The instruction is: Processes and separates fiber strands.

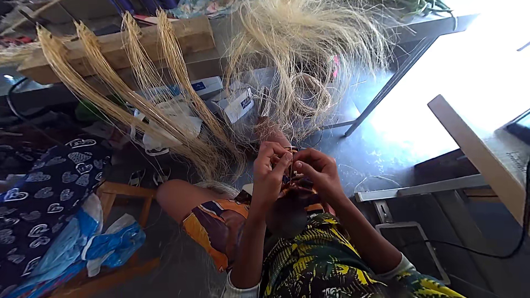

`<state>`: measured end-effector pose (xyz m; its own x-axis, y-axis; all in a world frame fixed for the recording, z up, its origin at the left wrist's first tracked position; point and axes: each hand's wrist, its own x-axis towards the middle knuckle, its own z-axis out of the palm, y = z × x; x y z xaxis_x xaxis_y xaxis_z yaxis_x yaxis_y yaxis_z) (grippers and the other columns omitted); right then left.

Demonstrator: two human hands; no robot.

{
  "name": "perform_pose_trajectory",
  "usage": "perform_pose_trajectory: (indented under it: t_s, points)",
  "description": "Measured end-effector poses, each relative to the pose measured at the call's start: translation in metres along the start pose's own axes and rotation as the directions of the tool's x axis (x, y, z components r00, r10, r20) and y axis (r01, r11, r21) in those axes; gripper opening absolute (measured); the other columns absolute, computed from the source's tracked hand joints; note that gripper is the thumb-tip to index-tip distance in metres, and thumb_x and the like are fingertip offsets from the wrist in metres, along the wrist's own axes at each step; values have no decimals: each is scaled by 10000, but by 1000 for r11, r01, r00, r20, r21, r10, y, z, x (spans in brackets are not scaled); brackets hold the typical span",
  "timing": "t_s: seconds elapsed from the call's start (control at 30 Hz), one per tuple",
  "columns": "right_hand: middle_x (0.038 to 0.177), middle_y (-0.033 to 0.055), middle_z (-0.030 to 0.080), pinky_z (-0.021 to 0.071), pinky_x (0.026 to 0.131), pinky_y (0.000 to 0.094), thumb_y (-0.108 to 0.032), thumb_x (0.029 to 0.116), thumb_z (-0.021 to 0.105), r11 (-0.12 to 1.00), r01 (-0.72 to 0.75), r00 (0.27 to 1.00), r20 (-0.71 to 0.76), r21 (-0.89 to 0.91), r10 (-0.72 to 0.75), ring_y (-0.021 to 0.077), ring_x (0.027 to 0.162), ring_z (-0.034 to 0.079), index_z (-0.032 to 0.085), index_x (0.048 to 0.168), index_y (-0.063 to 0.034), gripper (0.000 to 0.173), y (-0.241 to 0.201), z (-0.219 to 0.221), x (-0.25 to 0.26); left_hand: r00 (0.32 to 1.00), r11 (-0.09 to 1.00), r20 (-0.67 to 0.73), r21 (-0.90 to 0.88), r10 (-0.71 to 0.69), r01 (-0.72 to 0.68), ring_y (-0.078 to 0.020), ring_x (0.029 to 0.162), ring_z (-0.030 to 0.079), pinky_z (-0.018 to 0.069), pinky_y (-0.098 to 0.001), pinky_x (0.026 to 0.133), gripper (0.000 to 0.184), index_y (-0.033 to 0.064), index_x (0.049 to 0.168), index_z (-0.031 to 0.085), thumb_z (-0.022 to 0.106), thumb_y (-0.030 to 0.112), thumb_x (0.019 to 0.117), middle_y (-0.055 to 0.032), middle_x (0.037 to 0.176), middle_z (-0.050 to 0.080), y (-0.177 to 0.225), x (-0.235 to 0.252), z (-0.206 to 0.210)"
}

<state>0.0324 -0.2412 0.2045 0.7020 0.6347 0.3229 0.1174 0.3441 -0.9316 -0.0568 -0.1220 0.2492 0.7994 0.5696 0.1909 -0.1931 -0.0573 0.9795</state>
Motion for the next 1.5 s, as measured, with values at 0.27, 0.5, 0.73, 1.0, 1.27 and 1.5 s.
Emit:
perform_pose_trajectory:
  t_s: [0.27,0.5,0.73,1.0,1.27,1.5]
  points:
    - [796,-20,688,562,681,222,-65,947,640,998,-50,999,0,42,50,44,709,649,694,916,-60,63,-3,6,7,1000,998,23,56,20,-21,-83,872,598,534,-229,758,109,83,928,664,569,42,964,-23,1040,589,-10,0,-5]
    - [772,-29,674,549,675,216,-64,973,580,993,-52,999,-10,103,54,41,690,635,678,930,-77,107,2,4,7,999,998,44,-59,-24,26,-92,943,596,522,-284,872,154,103,916,642,508,89,990,2,1036,593,-15,-3,-10]
    - [760,-34,653,536,675,209,-71,990,551,992,-57,998,-17,112,59,34,687,621,663,923,-90,132,4,1,8,989,951,92,-277,-118,139,-97,912,637,533,-282,862,234,113,902,642,428,105,998,-10,977,664,-16,-3,-13]
    - [748,-59,632,529,687,203,-92,1003,519,991,-54,999,1,122,54,18,683,606,640,919,-116,149,10,-6,9,983,890,140,-425,-116,166,-96,829,633,524,-275,828,264,159,862,606,386,129,1005,16,812,634,-24,0,-16]
    - [742,-58,620,522,683,201,-85,985,525,990,-47,999,11,132,46,21,684,600,631,894,-117,143,10,-9,9,993,942,59,-313,-105,118,-91,818,635,533,-268,816,270,145,862,593,369,97,1005,14,814,633,-27,2,-20]
    - [741,-72,602,508,674,191,-84,967,528,989,-37,999,32,143,33,7,683,581,632,878,-133,145,10,-16,6,995,957,-28,-278,-93,82,-85,834,637,540,-272,824,281,182,862,603,371,114,1004,47,828,632,-33,16,-32]
